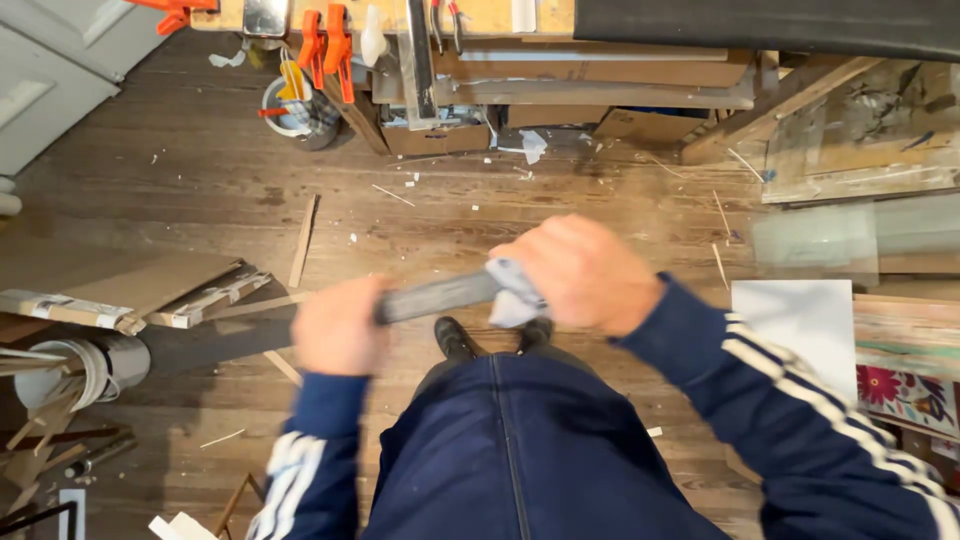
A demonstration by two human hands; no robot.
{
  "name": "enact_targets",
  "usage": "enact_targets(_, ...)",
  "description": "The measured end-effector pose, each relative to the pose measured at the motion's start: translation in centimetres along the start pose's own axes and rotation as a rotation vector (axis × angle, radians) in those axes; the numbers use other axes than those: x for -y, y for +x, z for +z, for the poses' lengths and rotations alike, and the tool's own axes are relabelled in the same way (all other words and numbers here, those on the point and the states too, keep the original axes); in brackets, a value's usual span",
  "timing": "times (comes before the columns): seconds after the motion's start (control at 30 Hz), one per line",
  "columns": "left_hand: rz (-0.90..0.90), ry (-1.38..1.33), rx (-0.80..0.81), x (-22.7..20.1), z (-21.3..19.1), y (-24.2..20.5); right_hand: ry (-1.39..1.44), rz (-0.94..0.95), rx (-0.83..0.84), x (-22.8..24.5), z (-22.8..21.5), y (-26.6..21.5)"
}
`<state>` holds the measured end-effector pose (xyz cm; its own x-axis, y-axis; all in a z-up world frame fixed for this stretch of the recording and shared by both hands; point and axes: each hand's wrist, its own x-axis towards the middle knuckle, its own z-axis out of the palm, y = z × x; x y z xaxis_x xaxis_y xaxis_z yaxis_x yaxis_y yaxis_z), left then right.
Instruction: Frame a sports jersey.
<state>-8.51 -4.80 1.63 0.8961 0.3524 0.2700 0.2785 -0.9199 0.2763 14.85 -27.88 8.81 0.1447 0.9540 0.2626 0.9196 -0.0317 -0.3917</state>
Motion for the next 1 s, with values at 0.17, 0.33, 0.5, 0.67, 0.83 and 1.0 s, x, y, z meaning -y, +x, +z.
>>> enact_targets(0.17,0.111,-0.248,0.180,-6.2,0.5,4.3,0.287,0.226,-0.115,-2.6,2.8,-2.2)
enact_targets(0.33,0.043,-0.324,0.151,-5.0,1.1,4.1,1.013,0.670,-0.507,-6.8,5.6,-6.4)
enact_targets(0.5,0.029,-0.397,0.161,-6.7,1.7,4.7,0.902,0.416,-0.167,1.0,1.7,-0.3)
enact_targets(0.67,0.031,-0.570,0.143,-5.4,-0.4,4.4,0.328,0.164,-0.205,-1.5,4.4,-2.7)
enact_targets(0.83,-0.175,-0.617,0.043,-3.2,-2.9,3.3,0.249,0.392,-0.118,-6.1,6.7,-7.5)
enact_targets(1.0,-0.197,-0.522,0.024,-5.5,-1.9,4.1,0.243,0.302,-0.217,0.5,1.6,-0.8)
